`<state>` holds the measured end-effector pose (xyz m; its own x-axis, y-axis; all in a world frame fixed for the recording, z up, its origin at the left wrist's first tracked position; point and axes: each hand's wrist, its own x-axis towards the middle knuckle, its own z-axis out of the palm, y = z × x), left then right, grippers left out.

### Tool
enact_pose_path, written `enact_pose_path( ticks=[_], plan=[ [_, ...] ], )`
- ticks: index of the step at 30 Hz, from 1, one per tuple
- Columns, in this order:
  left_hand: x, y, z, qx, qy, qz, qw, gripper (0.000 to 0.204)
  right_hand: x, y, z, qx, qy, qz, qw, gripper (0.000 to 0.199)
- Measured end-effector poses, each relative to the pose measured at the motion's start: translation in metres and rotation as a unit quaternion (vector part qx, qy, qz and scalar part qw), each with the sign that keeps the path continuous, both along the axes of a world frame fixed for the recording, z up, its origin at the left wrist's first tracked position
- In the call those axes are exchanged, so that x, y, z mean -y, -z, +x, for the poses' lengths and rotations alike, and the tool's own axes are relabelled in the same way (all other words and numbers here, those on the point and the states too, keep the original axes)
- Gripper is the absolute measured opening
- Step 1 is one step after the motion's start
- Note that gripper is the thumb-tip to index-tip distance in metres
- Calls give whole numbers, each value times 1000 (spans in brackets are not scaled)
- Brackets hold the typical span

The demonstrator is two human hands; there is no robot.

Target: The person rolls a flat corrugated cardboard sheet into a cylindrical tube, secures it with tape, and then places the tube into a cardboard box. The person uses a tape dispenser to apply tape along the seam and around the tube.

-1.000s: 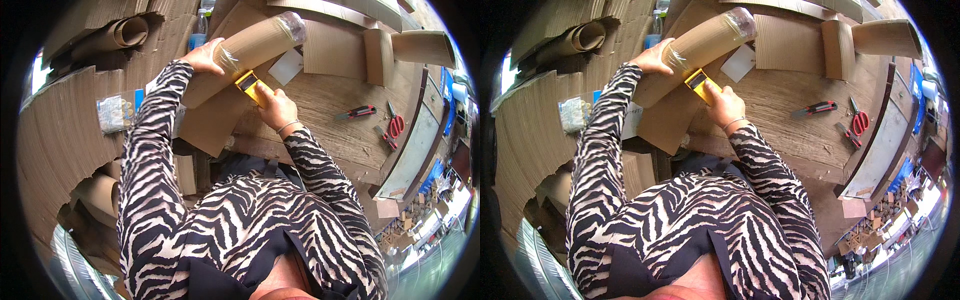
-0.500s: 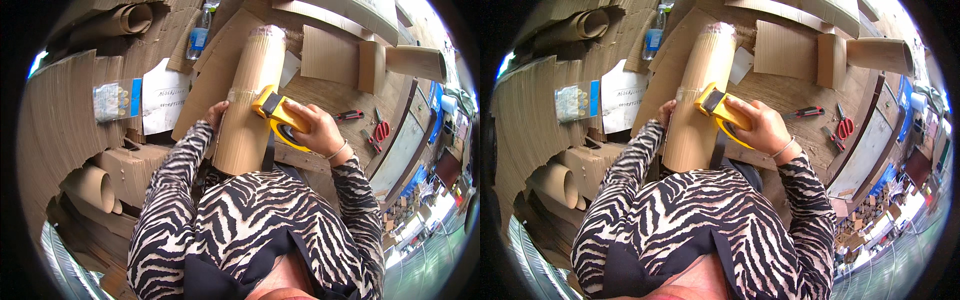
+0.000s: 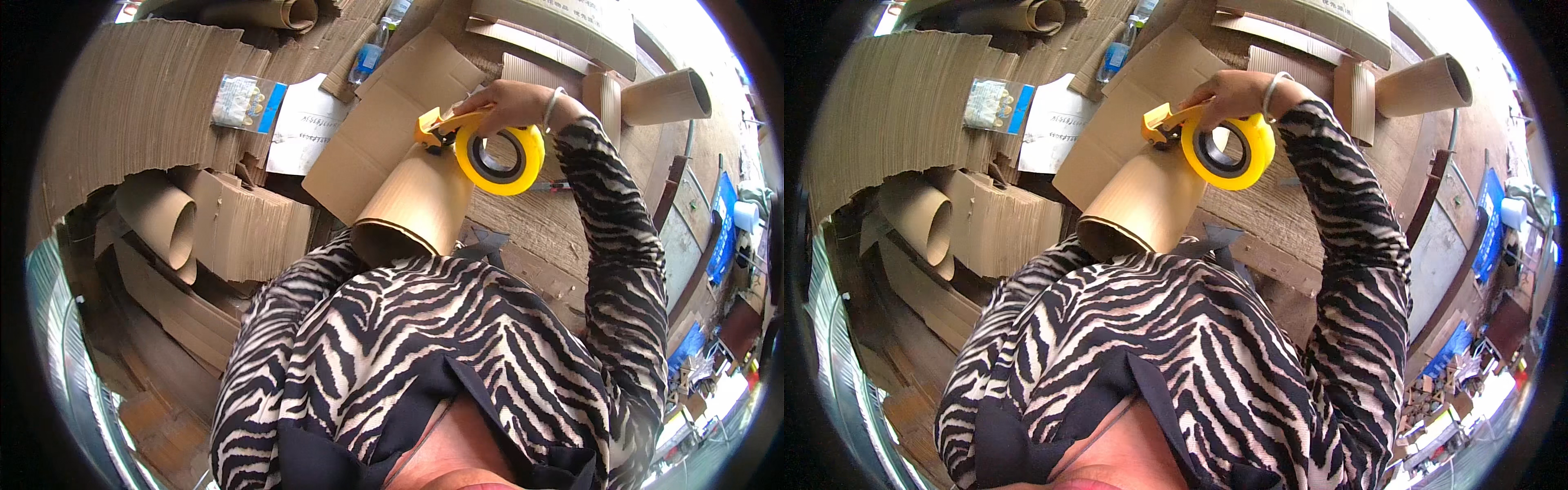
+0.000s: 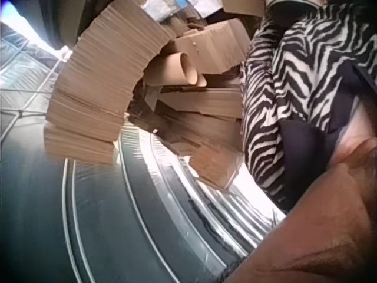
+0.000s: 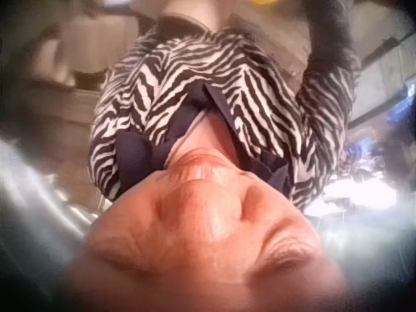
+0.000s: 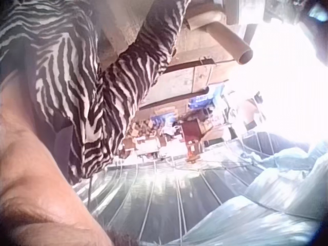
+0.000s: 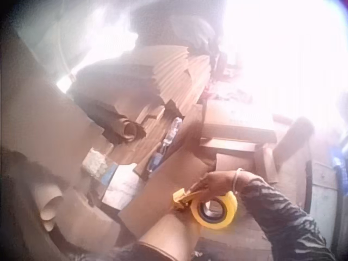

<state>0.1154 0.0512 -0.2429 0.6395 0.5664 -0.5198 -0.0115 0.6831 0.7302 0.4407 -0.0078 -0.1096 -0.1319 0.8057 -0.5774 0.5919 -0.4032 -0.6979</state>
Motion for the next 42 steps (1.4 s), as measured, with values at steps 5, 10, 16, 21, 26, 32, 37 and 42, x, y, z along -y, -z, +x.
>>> enact_pose_path(
  ticks=[5, 10, 16, 21, 26, 32, 37, 42],
  plan=[
    [0, -100, -48, -28, 210, 182, 960, 93, 2, -1, -7, -11, -16, 17, 1000, 55],
    [0, -196, -16, -181, 524, 616, 560, 81, 23, 3, -8, -1, -17, 37, 999, 54],
    [18, -175, -35, -217, 469, 662, 543, 70, 83, 29, -6, -5, -13, 109, 994, 60],
    [25, -156, -66, -267, 419, 600, 628, 69, 192, 70, -23, -173, 171, 67, 968, 68],
    [26, -131, -89, -253, 311, 524, 752, 56, 192, 97, -64, -229, 239, 108, 938, 65],
    [80, -111, -97, -247, -31, -20, 968, 57, 72, 59, -5, -95, 65, 92, 989, 59],
    [79, -110, -111, -302, 193, 344, 868, 75, 1, 38, -15, -24, -86, 97, 991, 56],
    [45, -155, -56, -306, 397, 709, 496, 76, 10, 56, -25, -20, -105, 152, 983, 61]
  ],
)
